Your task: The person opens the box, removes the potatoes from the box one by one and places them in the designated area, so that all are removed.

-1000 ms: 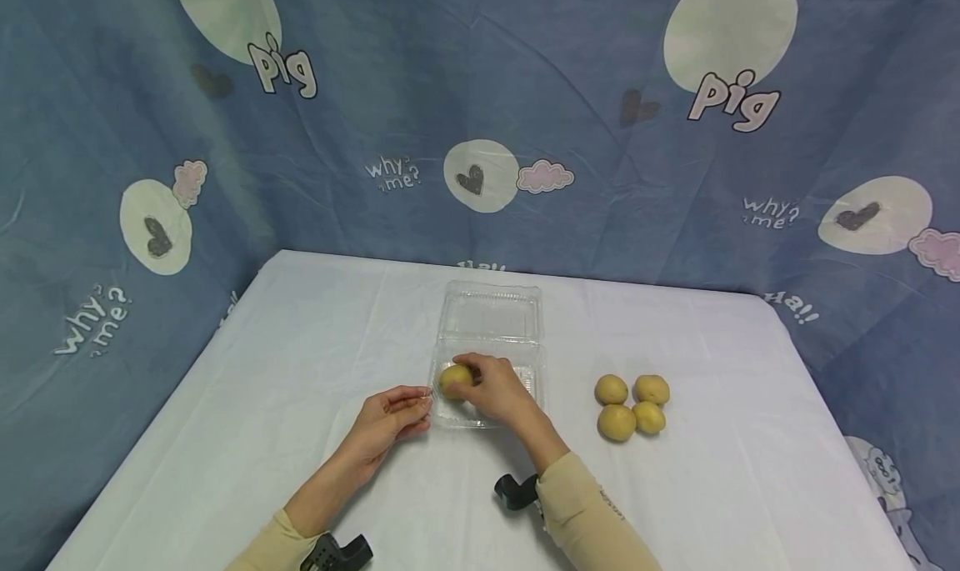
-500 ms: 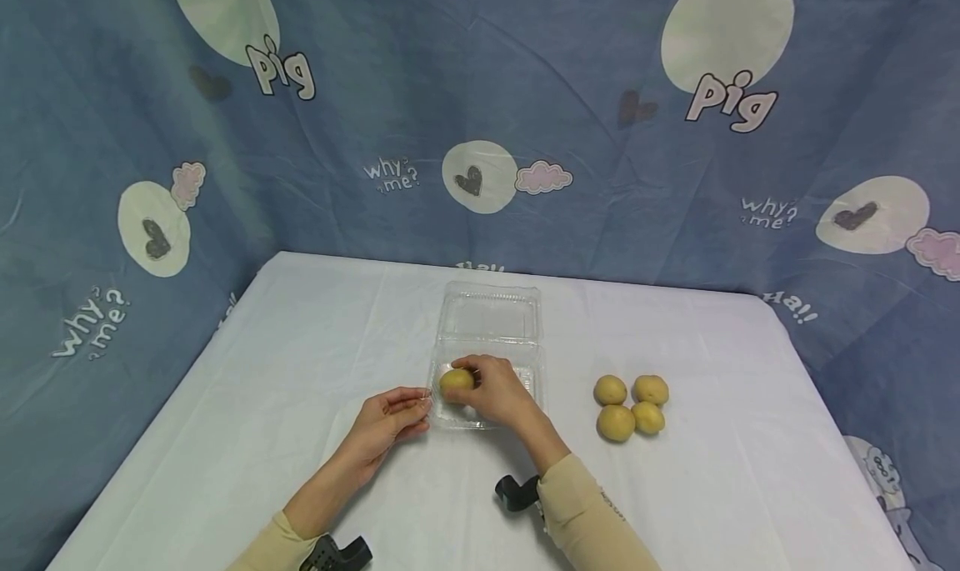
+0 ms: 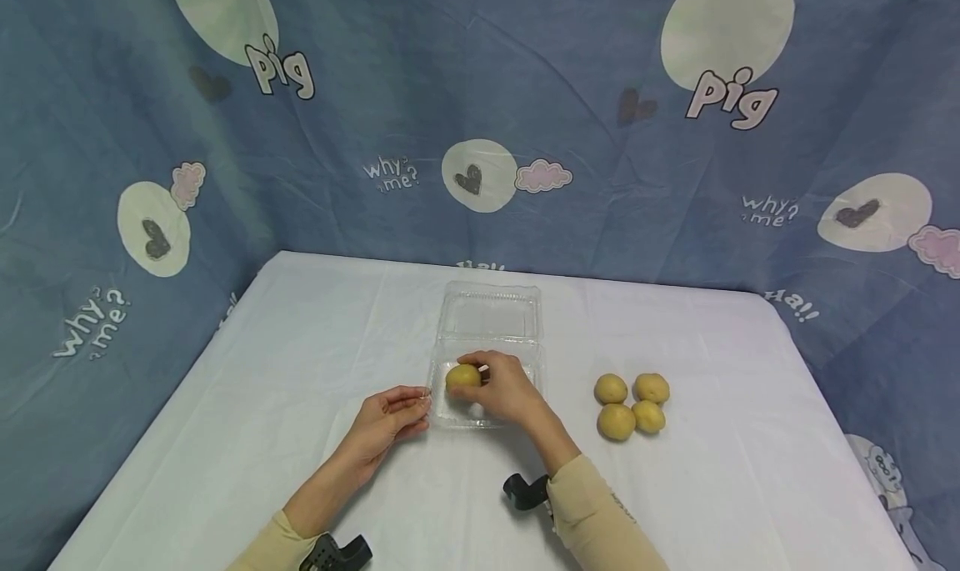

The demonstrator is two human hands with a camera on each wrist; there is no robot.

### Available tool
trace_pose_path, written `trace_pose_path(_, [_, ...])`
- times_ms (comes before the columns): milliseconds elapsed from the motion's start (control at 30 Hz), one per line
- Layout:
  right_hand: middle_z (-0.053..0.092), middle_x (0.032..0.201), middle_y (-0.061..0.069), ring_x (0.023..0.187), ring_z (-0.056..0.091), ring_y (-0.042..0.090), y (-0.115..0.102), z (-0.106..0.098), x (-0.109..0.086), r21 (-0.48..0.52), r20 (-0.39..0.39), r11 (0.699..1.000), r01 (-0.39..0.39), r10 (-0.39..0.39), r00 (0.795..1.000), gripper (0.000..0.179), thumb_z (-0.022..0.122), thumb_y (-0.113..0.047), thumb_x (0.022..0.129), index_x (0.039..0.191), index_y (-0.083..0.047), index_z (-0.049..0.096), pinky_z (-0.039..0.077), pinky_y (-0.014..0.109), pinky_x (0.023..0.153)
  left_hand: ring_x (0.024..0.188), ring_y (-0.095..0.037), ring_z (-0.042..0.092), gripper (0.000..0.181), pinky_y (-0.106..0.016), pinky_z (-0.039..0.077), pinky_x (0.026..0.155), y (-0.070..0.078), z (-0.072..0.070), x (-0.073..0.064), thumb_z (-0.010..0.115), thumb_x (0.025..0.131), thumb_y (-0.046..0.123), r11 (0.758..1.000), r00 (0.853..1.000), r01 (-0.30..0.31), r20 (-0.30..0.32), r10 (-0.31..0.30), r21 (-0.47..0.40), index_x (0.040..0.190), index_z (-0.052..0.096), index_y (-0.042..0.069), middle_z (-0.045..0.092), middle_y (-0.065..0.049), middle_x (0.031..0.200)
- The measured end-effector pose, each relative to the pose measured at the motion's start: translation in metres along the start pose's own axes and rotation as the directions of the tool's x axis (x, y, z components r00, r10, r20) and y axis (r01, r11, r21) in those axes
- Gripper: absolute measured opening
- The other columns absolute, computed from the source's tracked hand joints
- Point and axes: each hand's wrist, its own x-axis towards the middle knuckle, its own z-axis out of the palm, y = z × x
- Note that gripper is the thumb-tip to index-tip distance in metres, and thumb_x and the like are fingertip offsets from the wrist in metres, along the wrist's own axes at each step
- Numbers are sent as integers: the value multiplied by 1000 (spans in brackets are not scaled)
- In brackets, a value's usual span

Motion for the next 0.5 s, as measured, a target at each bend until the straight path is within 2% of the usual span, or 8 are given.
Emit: trace_pose_path(500, [68, 113, 10, 93, 69, 27, -11, -11, -11, 18, -33, 1000, 24, -24, 999, 43, 83, -18, 80, 117, -2, 68, 59, 31, 81, 74, -13, 63, 31, -23, 59, 70, 3, 2, 0, 70, 88, 0, 1000, 1000, 10, -10, -10, 10, 115, 60, -12, 62, -8, 89])
